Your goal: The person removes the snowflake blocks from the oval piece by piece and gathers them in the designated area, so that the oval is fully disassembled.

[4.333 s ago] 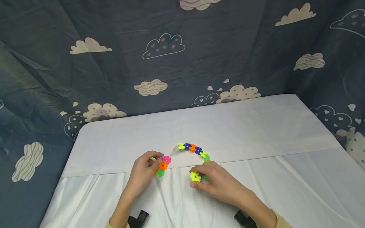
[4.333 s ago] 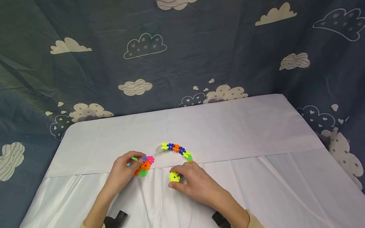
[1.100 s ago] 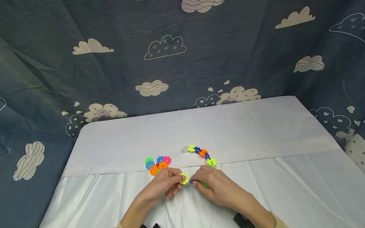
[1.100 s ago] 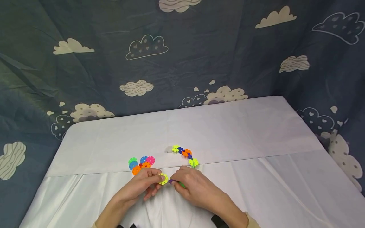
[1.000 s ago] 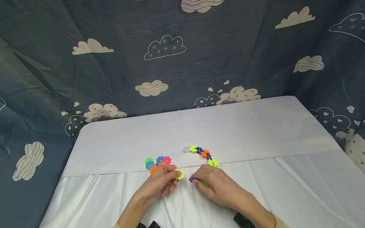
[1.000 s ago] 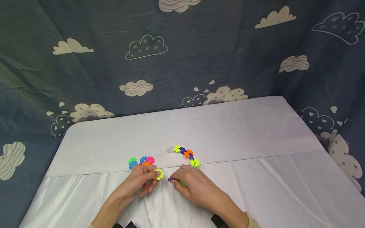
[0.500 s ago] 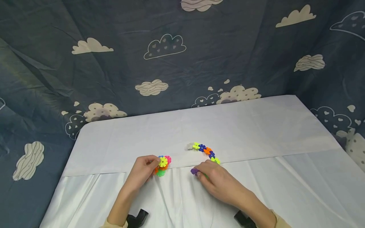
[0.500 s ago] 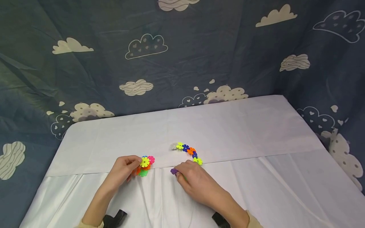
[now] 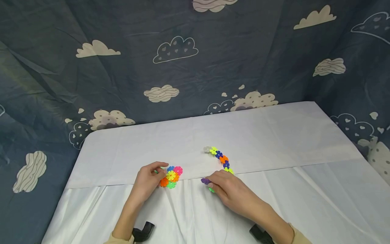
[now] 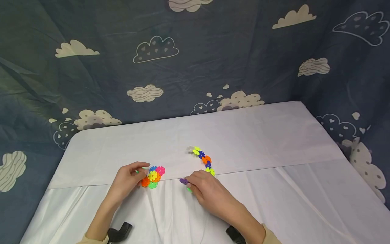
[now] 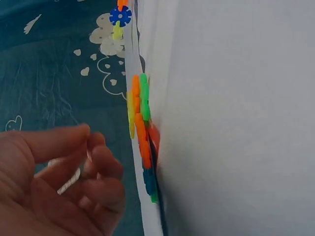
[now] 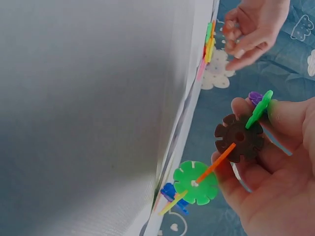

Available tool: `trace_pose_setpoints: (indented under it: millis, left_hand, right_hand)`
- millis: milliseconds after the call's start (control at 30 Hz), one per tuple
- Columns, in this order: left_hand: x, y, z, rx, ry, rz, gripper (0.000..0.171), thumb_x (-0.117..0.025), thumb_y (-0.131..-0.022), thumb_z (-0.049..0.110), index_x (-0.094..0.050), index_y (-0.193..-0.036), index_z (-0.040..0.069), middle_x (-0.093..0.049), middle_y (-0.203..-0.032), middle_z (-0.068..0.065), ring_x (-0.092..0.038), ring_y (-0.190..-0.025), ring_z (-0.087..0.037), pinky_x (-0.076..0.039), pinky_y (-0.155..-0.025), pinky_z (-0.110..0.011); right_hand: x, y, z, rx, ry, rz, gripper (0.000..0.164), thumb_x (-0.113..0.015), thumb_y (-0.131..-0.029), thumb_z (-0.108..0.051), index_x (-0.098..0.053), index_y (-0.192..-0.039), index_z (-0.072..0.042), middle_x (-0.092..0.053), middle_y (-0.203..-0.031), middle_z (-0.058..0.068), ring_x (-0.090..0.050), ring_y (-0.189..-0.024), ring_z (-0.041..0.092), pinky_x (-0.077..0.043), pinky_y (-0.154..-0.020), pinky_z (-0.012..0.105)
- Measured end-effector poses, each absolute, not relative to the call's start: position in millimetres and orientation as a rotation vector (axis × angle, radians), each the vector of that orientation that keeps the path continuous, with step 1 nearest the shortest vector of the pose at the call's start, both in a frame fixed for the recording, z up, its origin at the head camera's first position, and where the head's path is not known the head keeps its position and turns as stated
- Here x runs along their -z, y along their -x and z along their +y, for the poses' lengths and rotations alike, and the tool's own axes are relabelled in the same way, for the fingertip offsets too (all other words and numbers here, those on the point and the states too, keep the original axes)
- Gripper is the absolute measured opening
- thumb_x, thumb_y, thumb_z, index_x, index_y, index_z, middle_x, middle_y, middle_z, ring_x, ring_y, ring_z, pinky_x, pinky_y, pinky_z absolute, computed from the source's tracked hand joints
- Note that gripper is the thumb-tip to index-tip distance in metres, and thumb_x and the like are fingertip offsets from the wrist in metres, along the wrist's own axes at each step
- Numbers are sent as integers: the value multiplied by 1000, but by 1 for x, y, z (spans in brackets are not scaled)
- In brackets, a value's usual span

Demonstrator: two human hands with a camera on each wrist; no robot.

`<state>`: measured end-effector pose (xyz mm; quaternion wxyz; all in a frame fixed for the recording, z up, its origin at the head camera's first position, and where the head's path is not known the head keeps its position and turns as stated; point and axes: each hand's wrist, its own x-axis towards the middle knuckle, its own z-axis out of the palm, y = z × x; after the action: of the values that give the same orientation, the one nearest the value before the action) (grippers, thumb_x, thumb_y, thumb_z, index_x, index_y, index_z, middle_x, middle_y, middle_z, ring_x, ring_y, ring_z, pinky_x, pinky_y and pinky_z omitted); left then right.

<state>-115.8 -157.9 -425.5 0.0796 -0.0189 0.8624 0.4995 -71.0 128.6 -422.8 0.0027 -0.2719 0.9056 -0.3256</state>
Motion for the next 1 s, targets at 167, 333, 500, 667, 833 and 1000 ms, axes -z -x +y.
trace_pose_setpoints:
  millis: [167, 333, 500, 667, 833, 1000]
  left_hand:
    - [419, 107, -144, -1504, -175, 2585, 23, -68, -91, 9, -71, -114, 12, -61, -85, 0, -51, -60, -15, -42, -53, -24]
    - [414, 93, -120, -1427, -426, 2590, 23, -72, -90, 15, -71, -113, 14, -62, -89, 10, -59, -75, -11, -48, -63, -27]
    - [416, 83, -99, -1347, -604, 2572, 20, -72, -90, 15, -72, -110, 18, -65, -99, 13, -60, -82, -6, -51, -73, -30]
    - [421, 78, -89, -1346, -721, 2534, 17, -74, -88, 8, -65, -93, 22, -63, -91, 14, -59, -81, -6, -51, -67, -26]
    - [422, 77, -88, -1299, -861, 2496, 13, -73, -89, 11, -65, -90, 22, -62, -85, 15, -56, -79, -5, -51, -71, -25]
    - [419, 77, -92, -1316, -886, 2491, 7, -72, -90, 16, -74, -95, 21, -67, -89, 13, -57, -80, -3, -50, -70, -23]
  right_hand:
    - [423, 72, 129, 1065, 865, 2827, 16, -62, -98, -19, -70, -112, -19, -63, -99, -14, -53, -88, 2, -49, -81, 28]
    - [422, 72, 129, 1137, 914, 2773, 15, -63, -98, -21, -71, -109, -17, -64, -98, -14, -54, -84, 1, -49, -76, 26]
    - [421, 71, 129, 1203, 882, 2691, 14, -66, -95, -17, -68, -110, -18, -63, -98, -14, -54, -80, 3, -49, -71, 24]
    - [420, 70, 128, 1266, 852, 2613, 14, -70, -92, -20, -62, -103, -25, -61, -94, -18, -55, -79, 3, -49, -70, 24]
    - [420, 68, 127, 1254, 845, 2611, 18, -73, -90, -23, -59, -98, -30, -59, -91, -21, -55, -79, 3, -46, -72, 26]
    - [418, 67, 129, 1178, 783, 2646, 16, -71, -90, -37, -61, -102, -33, -58, -94, -25, -53, -88, 4, -47, -77, 30]
